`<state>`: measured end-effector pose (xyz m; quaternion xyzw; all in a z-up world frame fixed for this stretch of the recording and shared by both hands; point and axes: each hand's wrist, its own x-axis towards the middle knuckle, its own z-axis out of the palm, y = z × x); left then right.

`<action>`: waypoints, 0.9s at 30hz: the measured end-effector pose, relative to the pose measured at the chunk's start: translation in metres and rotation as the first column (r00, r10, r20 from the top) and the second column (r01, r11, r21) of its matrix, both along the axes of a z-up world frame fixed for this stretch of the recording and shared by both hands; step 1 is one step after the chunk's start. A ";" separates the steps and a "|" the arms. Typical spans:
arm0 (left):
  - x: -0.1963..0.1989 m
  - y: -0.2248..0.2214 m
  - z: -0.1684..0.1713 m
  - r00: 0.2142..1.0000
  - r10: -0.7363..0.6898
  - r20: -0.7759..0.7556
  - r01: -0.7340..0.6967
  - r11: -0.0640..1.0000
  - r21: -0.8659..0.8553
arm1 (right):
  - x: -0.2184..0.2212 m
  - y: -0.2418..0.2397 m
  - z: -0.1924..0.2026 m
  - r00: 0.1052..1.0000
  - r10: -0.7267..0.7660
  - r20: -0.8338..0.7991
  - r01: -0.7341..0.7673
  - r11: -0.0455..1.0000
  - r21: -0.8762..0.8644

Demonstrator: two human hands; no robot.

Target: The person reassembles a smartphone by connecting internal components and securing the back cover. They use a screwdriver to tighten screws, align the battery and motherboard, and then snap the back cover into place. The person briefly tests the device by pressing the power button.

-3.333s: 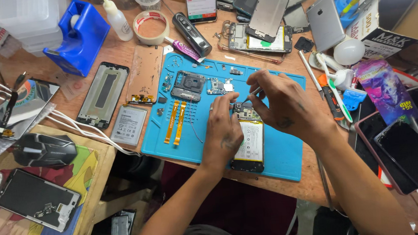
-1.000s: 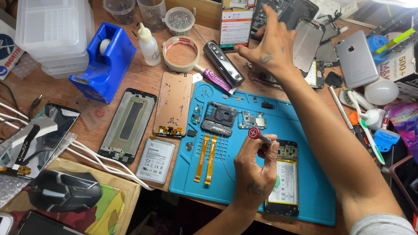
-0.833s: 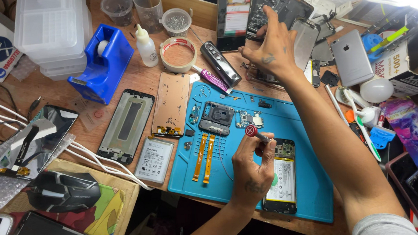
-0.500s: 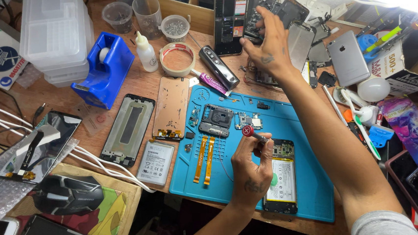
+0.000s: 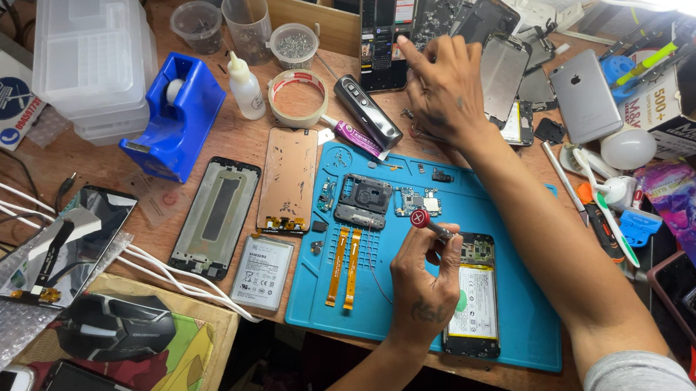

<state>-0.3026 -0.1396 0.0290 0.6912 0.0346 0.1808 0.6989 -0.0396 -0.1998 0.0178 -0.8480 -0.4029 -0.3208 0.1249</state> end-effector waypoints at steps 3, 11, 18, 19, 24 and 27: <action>0.001 0.000 0.000 1.000 -0.002 -0.004 0.002 1.000 -0.001 | -0.001 0.002 -0.003 0.999 -0.034 0.015 0.035 0.997 -0.062; 0.000 -0.001 -0.001 1.000 0.014 -0.005 -0.014 1.000 0.002 | -0.004 -0.016 -0.001 0.991 -0.075 -0.113 0.083 0.994 0.070; 0.000 -0.004 -0.005 1.000 0.011 -0.017 -0.011 1.000 0.006 | -0.007 -0.025 0.001 0.991 -0.079 -0.110 0.087 0.994 0.073; 0.000 -0.004 -0.005 1.000 0.012 -0.022 -0.012 1.000 0.006 | -0.005 -0.023 0.002 0.991 -0.085 -0.101 0.092 0.994 0.066; 0.001 -0.003 -0.007 1.000 0.008 -0.008 -0.007 1.000 0.019 | 0.013 -0.013 0.009 0.991 -0.091 -0.096 0.095 0.995 0.043; 0.001 -0.003 -0.008 1.000 0.000 -0.017 0.000 1.000 0.008 | 0.025 -0.006 0.011 0.992 -0.104 -0.074 0.107 0.994 0.035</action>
